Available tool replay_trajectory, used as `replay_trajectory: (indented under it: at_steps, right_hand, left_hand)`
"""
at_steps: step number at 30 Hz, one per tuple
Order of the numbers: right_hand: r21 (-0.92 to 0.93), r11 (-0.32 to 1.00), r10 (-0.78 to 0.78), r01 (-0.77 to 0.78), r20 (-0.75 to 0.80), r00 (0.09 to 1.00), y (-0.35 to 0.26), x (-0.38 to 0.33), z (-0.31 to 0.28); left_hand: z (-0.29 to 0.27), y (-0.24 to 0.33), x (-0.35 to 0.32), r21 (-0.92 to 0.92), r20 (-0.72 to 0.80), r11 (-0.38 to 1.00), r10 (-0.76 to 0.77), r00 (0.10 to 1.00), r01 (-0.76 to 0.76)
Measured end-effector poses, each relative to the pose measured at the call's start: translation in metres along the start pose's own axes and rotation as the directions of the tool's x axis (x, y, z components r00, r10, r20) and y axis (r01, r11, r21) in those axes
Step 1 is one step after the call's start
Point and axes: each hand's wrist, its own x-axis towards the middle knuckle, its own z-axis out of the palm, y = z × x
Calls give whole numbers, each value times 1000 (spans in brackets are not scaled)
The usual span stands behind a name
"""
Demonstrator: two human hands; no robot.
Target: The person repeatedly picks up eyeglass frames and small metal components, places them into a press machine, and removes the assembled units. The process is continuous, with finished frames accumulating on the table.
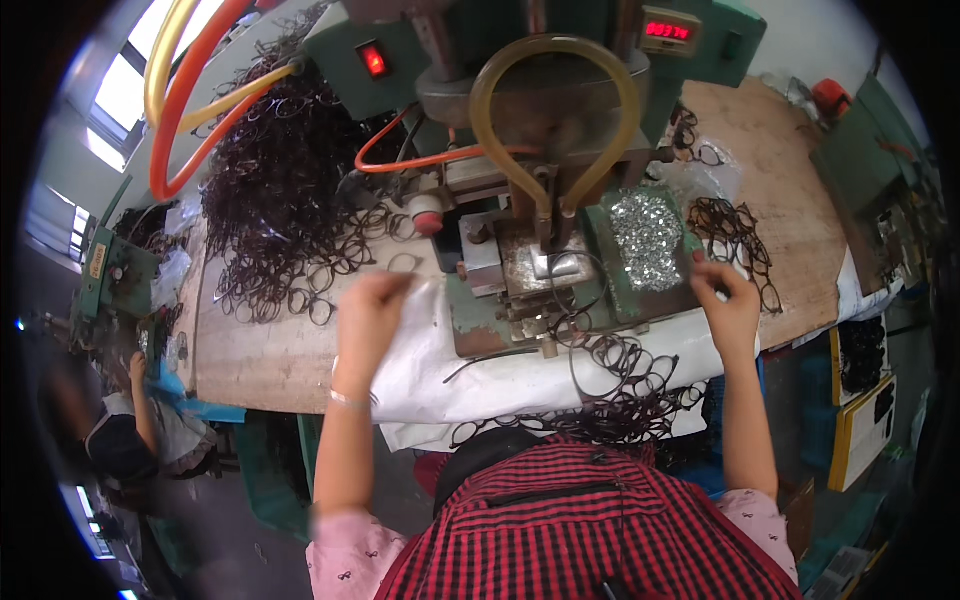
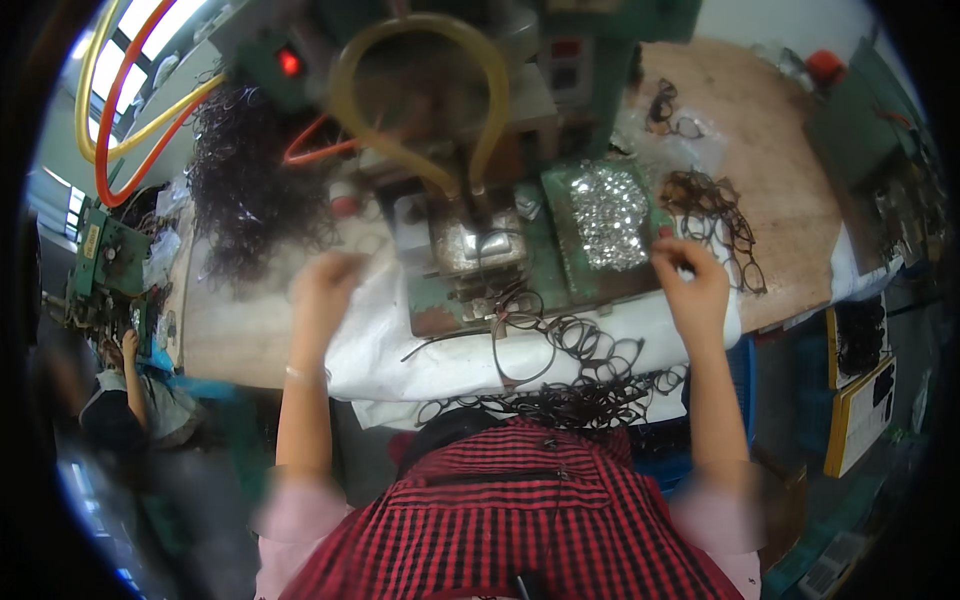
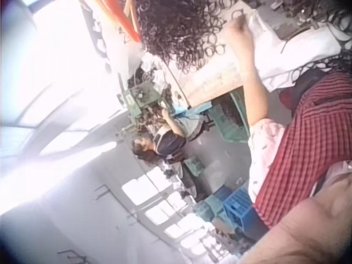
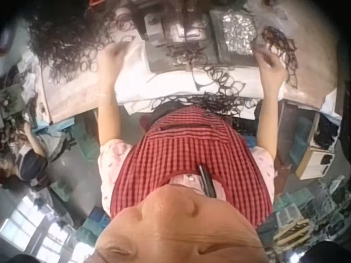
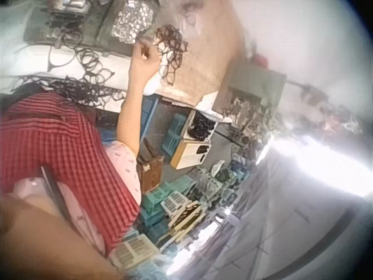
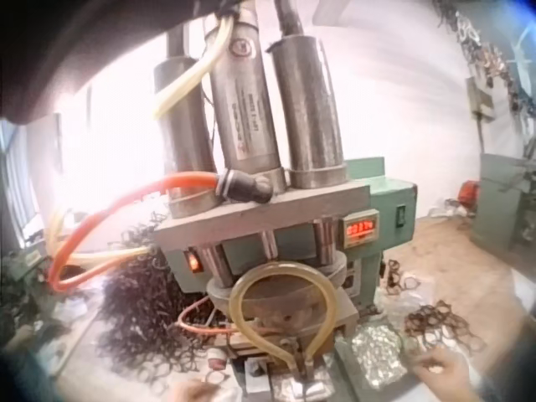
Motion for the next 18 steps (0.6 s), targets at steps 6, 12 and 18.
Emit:
replay_trajectory:
  at_steps: [6, 12, 18]
  right_hand:
    - [316, 943, -164, 103, 171, 972, -76, 6, 24]
    - [447, 888, -219, 107, 207, 954, -130, 33, 88]
    - [490, 870, -154, 50, 174, 973, -126, 22, 97]
  left_hand:
    - [43, -103, 15, 362, -248, 926, -18, 969, 110]
    - [26, -40, 25, -684, -105, 688, -422, 900, 242]
    - [-3, 32, -18, -993, -97, -40, -270, 958, -111]
